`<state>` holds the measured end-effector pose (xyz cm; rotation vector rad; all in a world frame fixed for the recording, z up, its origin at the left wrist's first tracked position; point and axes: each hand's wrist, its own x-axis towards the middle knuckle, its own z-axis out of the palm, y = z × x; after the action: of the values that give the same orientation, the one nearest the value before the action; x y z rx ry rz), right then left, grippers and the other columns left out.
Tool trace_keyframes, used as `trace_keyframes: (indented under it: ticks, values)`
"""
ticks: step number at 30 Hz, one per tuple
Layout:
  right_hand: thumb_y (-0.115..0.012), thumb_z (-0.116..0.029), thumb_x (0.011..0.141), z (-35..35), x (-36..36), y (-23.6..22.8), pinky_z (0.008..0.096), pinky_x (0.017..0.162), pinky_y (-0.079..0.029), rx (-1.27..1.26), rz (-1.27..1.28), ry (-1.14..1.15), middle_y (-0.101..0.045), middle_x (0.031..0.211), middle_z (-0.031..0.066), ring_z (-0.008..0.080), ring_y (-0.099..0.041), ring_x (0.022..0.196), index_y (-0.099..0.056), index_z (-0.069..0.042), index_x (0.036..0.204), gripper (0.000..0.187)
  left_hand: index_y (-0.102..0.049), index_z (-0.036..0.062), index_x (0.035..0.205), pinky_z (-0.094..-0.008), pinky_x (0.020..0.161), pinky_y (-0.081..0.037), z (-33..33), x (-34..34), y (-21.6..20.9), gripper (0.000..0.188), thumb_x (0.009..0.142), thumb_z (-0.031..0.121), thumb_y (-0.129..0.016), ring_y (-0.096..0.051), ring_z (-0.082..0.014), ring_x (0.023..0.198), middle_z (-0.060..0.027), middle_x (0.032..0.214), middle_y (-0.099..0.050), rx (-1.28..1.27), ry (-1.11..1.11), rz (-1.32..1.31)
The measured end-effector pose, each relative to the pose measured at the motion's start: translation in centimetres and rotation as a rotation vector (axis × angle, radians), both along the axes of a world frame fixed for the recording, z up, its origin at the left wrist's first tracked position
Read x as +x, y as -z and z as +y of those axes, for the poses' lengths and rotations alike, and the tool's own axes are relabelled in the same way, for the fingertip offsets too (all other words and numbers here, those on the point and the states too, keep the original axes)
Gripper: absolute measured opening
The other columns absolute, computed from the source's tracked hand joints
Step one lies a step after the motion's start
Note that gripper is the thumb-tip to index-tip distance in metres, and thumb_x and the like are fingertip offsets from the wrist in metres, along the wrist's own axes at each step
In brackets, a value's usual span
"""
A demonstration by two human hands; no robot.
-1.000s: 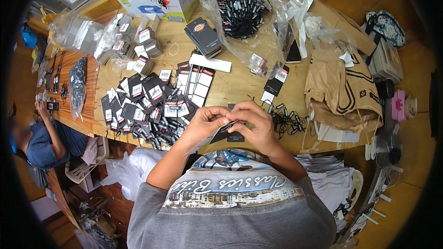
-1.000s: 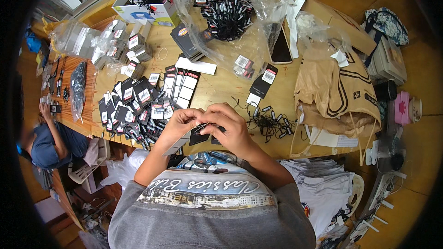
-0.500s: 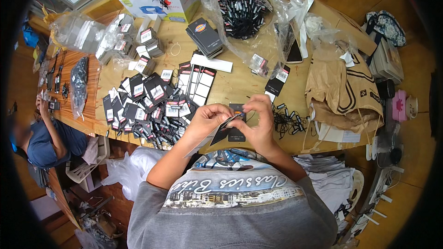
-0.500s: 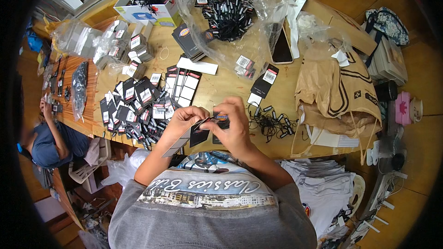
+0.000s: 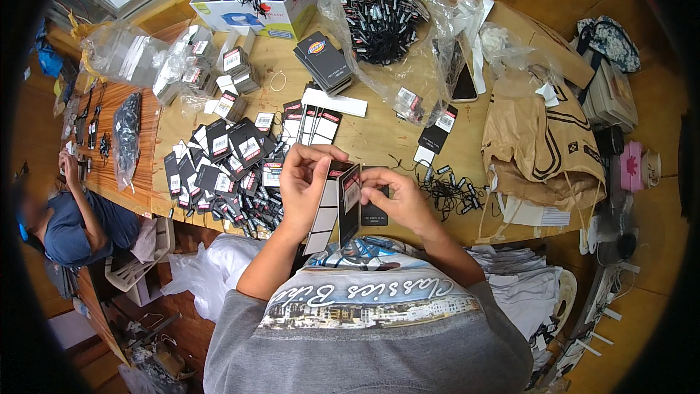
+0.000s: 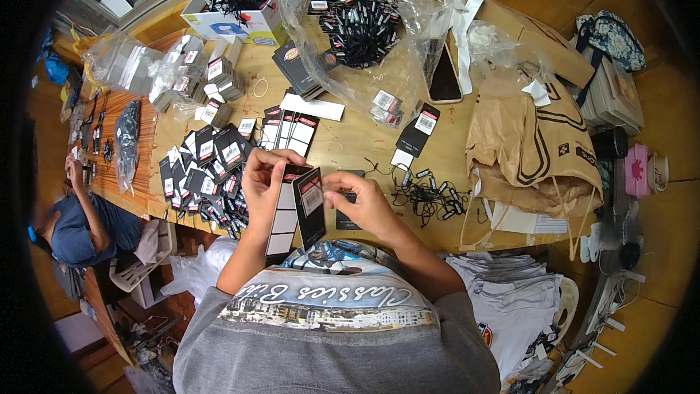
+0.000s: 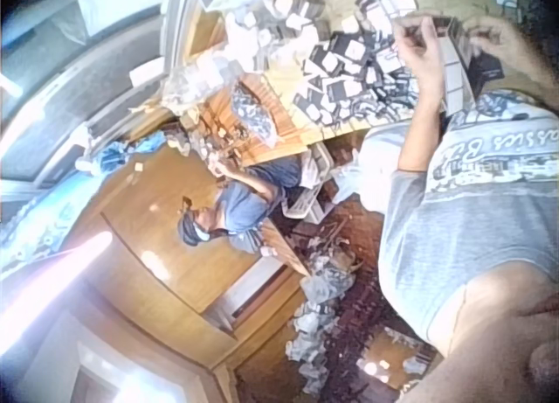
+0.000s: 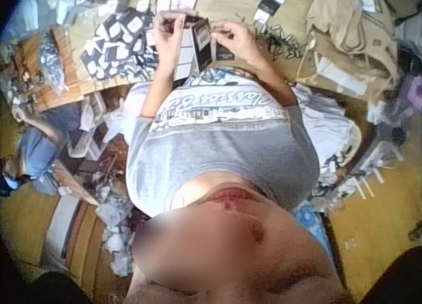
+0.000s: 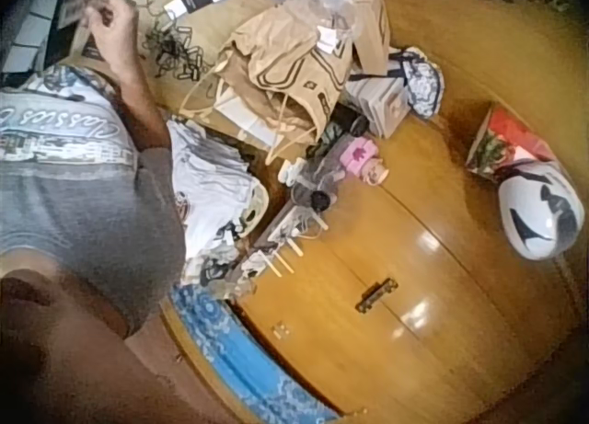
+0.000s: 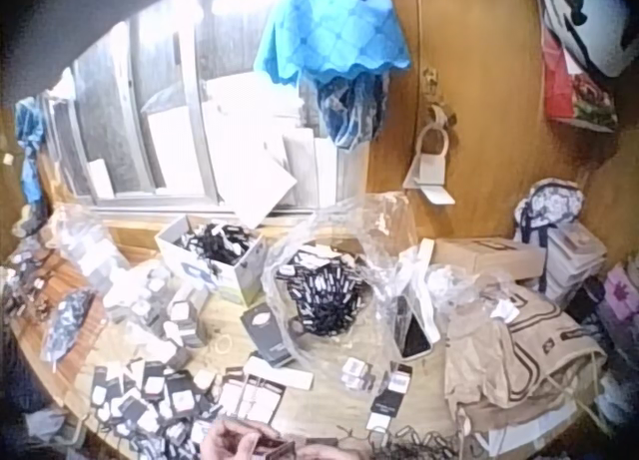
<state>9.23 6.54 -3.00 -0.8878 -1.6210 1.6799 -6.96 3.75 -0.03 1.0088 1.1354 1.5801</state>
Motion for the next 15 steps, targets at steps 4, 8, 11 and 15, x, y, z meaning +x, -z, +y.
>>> trace_keyframes:
  ticks: [4,8,11,15]
  values:
    - [-0.055,-0.004,0.077,0.6,0.9,-0.5,0.0214,0.066,-0.042,-0.006,-0.056,-0.098,-0.058,0.079,0.0066,0.0092,-0.052,0.071,-0.056,0.004,0.092,0.017,-0.04,0.0003,0.08,-0.0307,0.075,-0.045,0.1,-0.2,-0.7,0.007,0.083,0.003,-0.047,-0.056,-0.0182,0.077,-0.0146,0.08,-0.057,0.064,-0.035,-0.098]
    - [-0.054,-0.003,0.078,1.2,2.0,-0.7,0.0214,0.064,-0.042,-0.101,0.045,-0.01,-0.057,0.082,0.0073,0.0096,-0.052,0.07,-0.056,0.004,0.087,0.012,-0.044,0.0005,0.079,-0.0334,0.077,-0.044,-0.1,-0.8,-0.5,0.009,0.082,0.006,-0.05,-0.057,-0.0207,0.075,-0.0124,0.075,-0.057,0.026,0.036,-0.201]
    - [-0.052,0.001,0.078,1.7,2.5,-0.9,0.0219,0.063,-0.044,-0.206,0.129,0.004,-0.056,0.086,0.0091,0.0114,-0.053,0.07,-0.056,0.004,0.085,0.008,-0.048,0.0001,0.078,-0.0337,0.08,-0.042,-0.2,-0.5,-0.6,0.008,0.08,0.007,-0.053,-0.056,-0.0214,0.079,-0.0099,0.073,-0.056,0.032,0.042,-0.162]
    - [-0.053,0.006,0.076,1.7,2.7,-2.1,0.0228,0.068,-0.044,-0.277,0.234,-0.023,-0.054,0.089,0.0091,0.0128,-0.054,0.076,-0.052,0.004,0.092,0.017,-0.049,-0.0006,0.078,-0.0339,0.081,-0.041,-0.2,-0.2,-0.7,0.006,0.078,0.004,-0.054,-0.055,-0.0208,0.081,-0.0105,0.077,-0.058,0.125,0.051,0.016]
